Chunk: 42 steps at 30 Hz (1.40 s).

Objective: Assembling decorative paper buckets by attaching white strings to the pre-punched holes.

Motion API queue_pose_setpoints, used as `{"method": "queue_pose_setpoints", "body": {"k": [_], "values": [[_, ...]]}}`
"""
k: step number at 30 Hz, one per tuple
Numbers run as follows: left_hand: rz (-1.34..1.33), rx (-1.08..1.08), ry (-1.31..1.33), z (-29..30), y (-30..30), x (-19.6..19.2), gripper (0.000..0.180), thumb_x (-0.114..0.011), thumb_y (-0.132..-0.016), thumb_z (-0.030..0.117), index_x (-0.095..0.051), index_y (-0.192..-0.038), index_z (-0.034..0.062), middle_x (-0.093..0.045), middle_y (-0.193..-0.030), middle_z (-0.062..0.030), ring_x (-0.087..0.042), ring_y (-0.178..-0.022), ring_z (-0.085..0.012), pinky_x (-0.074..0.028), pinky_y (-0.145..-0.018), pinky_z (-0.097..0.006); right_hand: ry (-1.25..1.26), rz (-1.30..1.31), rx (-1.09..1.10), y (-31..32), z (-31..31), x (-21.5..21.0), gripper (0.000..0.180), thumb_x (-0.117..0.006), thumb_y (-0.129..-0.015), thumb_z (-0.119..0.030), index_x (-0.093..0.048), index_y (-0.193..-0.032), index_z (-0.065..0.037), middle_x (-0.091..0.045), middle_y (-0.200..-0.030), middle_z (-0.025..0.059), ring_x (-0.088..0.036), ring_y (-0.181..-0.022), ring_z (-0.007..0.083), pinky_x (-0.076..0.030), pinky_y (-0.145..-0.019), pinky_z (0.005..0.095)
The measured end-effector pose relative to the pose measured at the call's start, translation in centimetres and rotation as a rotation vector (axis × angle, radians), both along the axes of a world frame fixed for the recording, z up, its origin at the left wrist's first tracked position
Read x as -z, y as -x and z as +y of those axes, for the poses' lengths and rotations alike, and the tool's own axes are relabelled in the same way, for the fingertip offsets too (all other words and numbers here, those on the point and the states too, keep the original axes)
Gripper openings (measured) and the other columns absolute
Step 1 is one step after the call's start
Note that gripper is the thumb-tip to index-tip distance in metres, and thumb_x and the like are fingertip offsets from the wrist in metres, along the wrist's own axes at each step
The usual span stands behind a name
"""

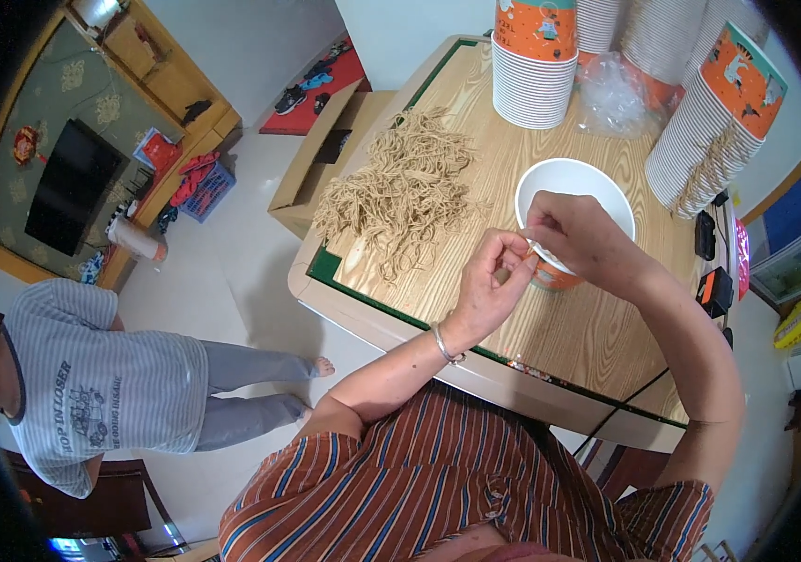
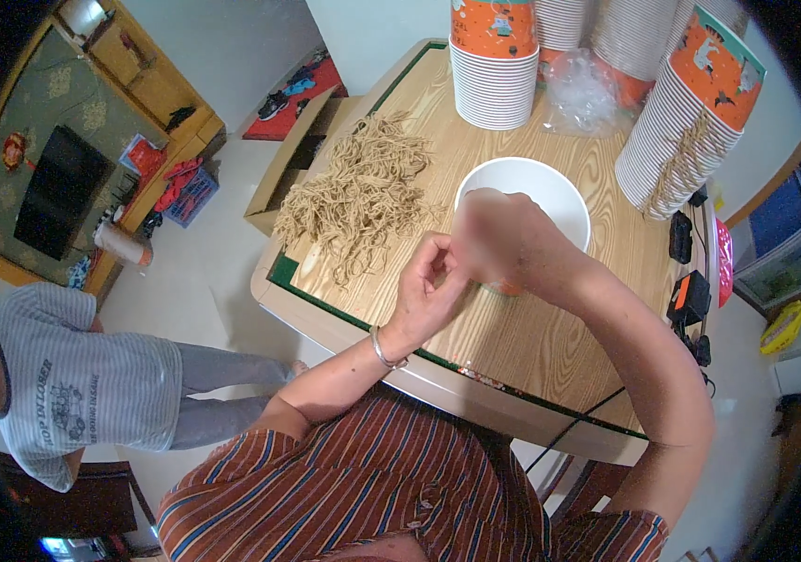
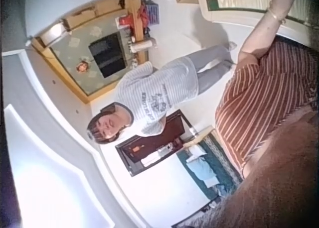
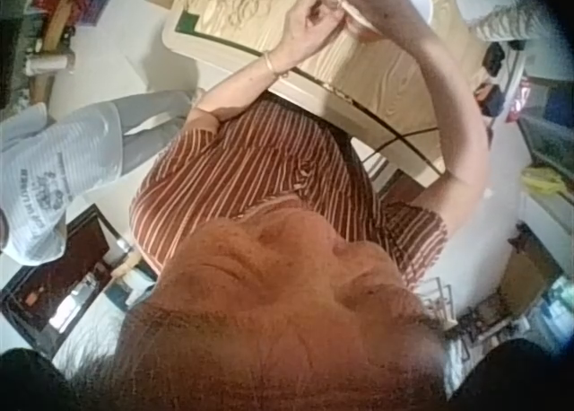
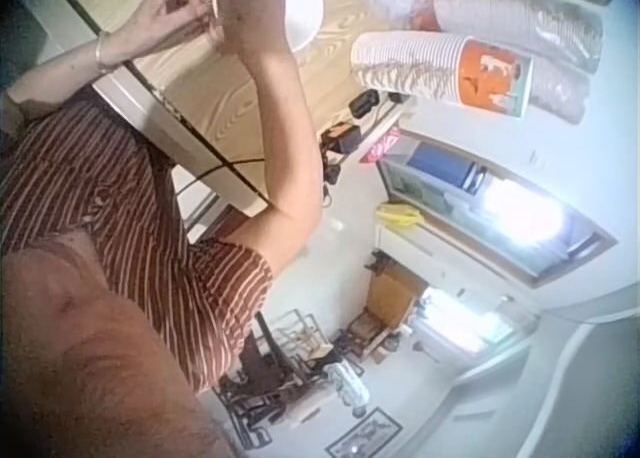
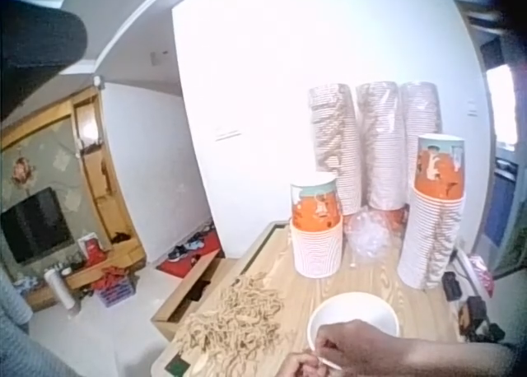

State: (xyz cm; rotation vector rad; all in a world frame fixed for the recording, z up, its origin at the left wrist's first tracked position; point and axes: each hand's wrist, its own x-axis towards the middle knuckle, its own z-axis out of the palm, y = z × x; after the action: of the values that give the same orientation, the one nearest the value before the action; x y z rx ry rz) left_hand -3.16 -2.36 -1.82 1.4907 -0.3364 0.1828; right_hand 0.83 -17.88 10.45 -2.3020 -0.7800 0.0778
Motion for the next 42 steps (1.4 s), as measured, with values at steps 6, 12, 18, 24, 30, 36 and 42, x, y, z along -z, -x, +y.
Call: {"method": "queue_pose_setpoints", "body": {"k": [6,12,18,24,30,36,42], "values": [[-0.110,-0.058,-0.095,-0.1,-0.6,0.4,0.005,-0.060,-0.096,0.003,-0.057,-0.099,0.0006,-0.051,-0.090,0.0018,-0.051,-0.076,-0.0040,-0.045,-0.071,-0.019,-0.047,-0.025,-0.032,0.1,-0.4,0.5,0.015,-0.064,-0.090,-0.008,-0.055,-0.086,0.003,-0.056,-0.068,0.0089,-0.051,-0.064,0.0143,-0.044,-0.060,0.0311],[-0.111,-0.043,-0.082,-0.1,-0.5,1.0,0.004,-0.058,-0.097,0.004,-0.055,-0.096,0.0006,-0.052,-0.090,0.0002,-0.053,-0.075,-0.0053,-0.047,-0.069,-0.020,-0.121,0.123,0.023,0.5,-0.2,0.3,0.011,-0.060,-0.091,-0.004,-0.051,-0.091,0.001,-0.049,-0.068,0.0008,-0.045,-0.065,0.0077,-0.040,-0.059,0.0268],[-0.074,-0.067,-0.173,0.0,-0.3,0.7,0.007,-0.055,-0.098,0.005,-0.052,-0.093,0.0014,-0.052,-0.089,-0.0037,-0.054,-0.075,-0.0085,-0.047,-0.069,-0.023,-0.242,0.116,-0.021,0.5,-0.3,0.7,0.019,-0.057,-0.089,0.003,-0.044,-0.102,-0.004,-0.046,-0.070,-0.0025,-0.043,-0.065,0.0043,-0.038,-0.060,0.0242],[-0.376,-0.194,-0.322,-0.3,-0.5,-0.6,0.005,-0.054,-0.096,0.003,-0.051,-0.092,0.0006,-0.052,-0.085,-0.0096,-0.057,-0.073,-0.0173,-0.046,-0.066,-0.030,-0.386,0.077,0.092,0.2,-0.2,2.5,0.020,-0.060,-0.086,0.003,-0.046,-0.098,-0.003,-0.053,-0.072,0.0033,-0.052,-0.065,0.0078,-0.046,-0.059,0.0281],[-0.292,-0.127,-0.274,0.1,-0.3,-0.4,0.003,-0.056,-0.094,0.001,-0.053,-0.094,0.0008,-0.053,-0.086,-0.0080,-0.057,-0.076,-0.0156,-0.047,-0.071,-0.027,-0.451,0.090,0.101,0.3,0.0,2.2,0.020,-0.059,-0.086,0.003,-0.044,-0.098,-0.004,-0.052,-0.072,0.0019,-0.050,-0.064,0.0070,-0.045,-0.059,0.0268],[-0.200,-0.091,-0.196,1.3,0.2,-2.3,0.016,-0.063,-0.091,0.001,-0.059,-0.106,0.0011,-0.053,-0.097,-0.0056,-0.055,-0.085,-0.0136,-0.047,-0.077,-0.026,-0.320,0.122,0.067,0.3,-0.2,1.1,0.019,-0.059,-0.087,0.000,-0.044,-0.098,-0.004,-0.054,-0.068,0.0036,-0.055,-0.062,0.0114,-0.046,-0.059,0.0295],[-0.413,-0.156,-0.282,0.9,-0.7,-4.2,0.011,-0.072,-0.082,0.004,-0.067,-0.092,0.0040,-0.052,-0.098,-0.0092,-0.054,-0.091,-0.0234,-0.046,-0.079,-0.031,-0.276,0.092,0.074,0.3,-0.2,1.1,0.022,-0.062,-0.085,-0.003,-0.045,-0.098,-0.003,-0.057,-0.068,0.0081,-0.061,-0.062,0.0192,-0.048,-0.060,0.0334]]}}
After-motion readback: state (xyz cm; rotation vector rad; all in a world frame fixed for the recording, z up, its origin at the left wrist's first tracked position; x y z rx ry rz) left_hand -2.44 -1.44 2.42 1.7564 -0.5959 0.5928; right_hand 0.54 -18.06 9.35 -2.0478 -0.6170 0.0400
